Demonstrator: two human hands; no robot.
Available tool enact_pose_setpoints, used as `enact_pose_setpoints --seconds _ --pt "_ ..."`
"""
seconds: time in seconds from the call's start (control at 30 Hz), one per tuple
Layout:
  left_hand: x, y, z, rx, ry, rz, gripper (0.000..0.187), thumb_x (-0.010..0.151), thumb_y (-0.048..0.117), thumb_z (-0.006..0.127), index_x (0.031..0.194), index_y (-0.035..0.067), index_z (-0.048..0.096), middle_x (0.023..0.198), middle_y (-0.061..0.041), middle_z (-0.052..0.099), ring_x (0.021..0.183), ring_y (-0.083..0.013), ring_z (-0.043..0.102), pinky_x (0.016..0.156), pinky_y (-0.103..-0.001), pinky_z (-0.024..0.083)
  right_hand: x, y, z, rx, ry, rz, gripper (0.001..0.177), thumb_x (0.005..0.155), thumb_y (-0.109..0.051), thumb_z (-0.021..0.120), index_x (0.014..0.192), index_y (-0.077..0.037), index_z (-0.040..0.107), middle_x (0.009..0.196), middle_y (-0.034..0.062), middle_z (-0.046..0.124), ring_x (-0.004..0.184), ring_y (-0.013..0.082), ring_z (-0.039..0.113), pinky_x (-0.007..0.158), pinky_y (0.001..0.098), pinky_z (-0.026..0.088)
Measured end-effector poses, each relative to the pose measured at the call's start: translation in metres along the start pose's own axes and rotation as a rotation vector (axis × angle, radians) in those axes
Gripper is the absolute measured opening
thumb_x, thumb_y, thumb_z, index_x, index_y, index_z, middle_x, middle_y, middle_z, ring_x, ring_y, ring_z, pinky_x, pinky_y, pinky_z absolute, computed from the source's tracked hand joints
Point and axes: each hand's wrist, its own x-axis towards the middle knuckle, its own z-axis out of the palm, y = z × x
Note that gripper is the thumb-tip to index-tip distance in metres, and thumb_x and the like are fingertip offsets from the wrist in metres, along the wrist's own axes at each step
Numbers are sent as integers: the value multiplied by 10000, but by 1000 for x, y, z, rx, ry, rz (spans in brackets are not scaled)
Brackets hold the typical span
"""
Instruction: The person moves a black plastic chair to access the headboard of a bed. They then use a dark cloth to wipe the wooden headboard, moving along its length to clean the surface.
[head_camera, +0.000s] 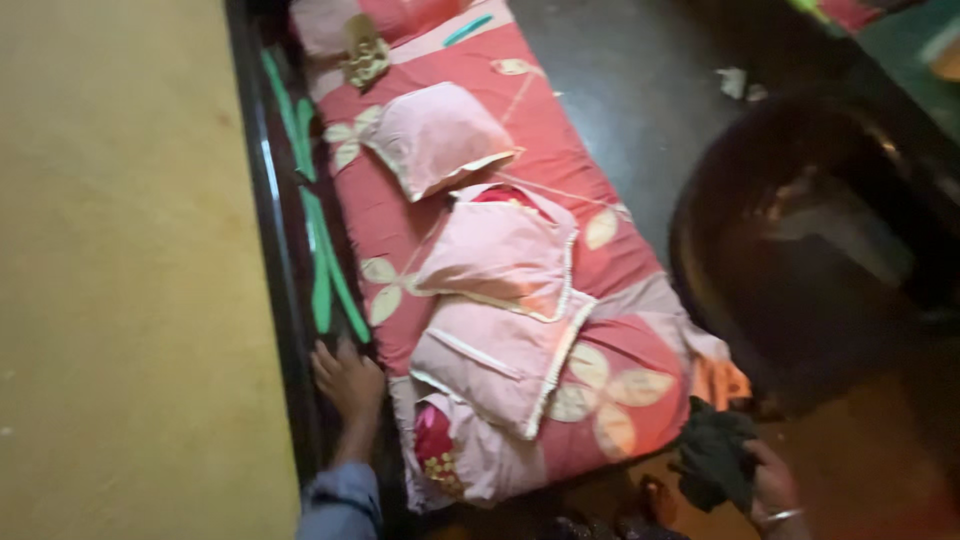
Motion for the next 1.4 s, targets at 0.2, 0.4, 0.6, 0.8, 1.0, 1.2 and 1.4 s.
enact_pose_setpoints --seconds 0.2,0.4,0.6,0.8,1.0,1.2,1.4 --pt "-176 137 -14 -412 -483 -67 542 765 256 712 1210 -31 594 1167 -279 629 1113 -435 579 980 -504 450 -31 -64 -69 216 -18 -124 511 998 -264 449 1378 61 551 1375 225 617 1223 417 585 1098 544 411" --pt "-317 298 -60 -882 -864 84 319 850 171 674 1129 20 648 1118 -204 687 1094 -354 653 1005 -433 507 -19 -144 -144 144 23 -220 525 1002 -273 462 1397 66 537 1392 229 586 1248 411 562 1107 545 412" --pt "-364 415 -82 -1018 -1074 176 305 896 147 682 1182 51 637 1140 -150 716 1103 -289 696 983 -393 537 8 -240 -204 238 -54 -260 507 1050 -327 433 1363 40 590 1404 197 621 1252 365 595 1108 479 441" --pt "-360 488 -83 -1043 -1083 152 306 908 178 679 1181 47 636 1083 -135 741 1029 -265 725 923 -379 563 33 -293 -217 153 -243 -352 397 1105 -249 458 1317 43 623 1292 205 654 1160 363 631 1033 495 502" --pt "-352 508 -81 -1014 -1054 76 297 916 215 686 1163 53 653 1069 -124 744 1009 -233 724 911 -361 564 75 -323 -209 6 105 -301 362 1062 -265 613 1270 28 649 1168 109 700 1028 264 682 913 412 555" --pt "-321 547 -70 -1001 -896 -119 316 886 206 708 1153 41 675 1077 -128 743 1019 -253 719 920 -367 565 111 -370 -204 -450 132 -161 440 884 -264 753 1213 22 693 1075 145 732 901 275 697 782 436 556" --pt "-286 589 -49 -768 -808 -337 682 776 323 808 1313 7 529 1186 -184 688 1105 -299 677 1001 -397 527 155 -423 -194 -1081 256 -359 536 790 -252 823 1253 -11 707 1128 206 751 969 314 718 840 423 562"
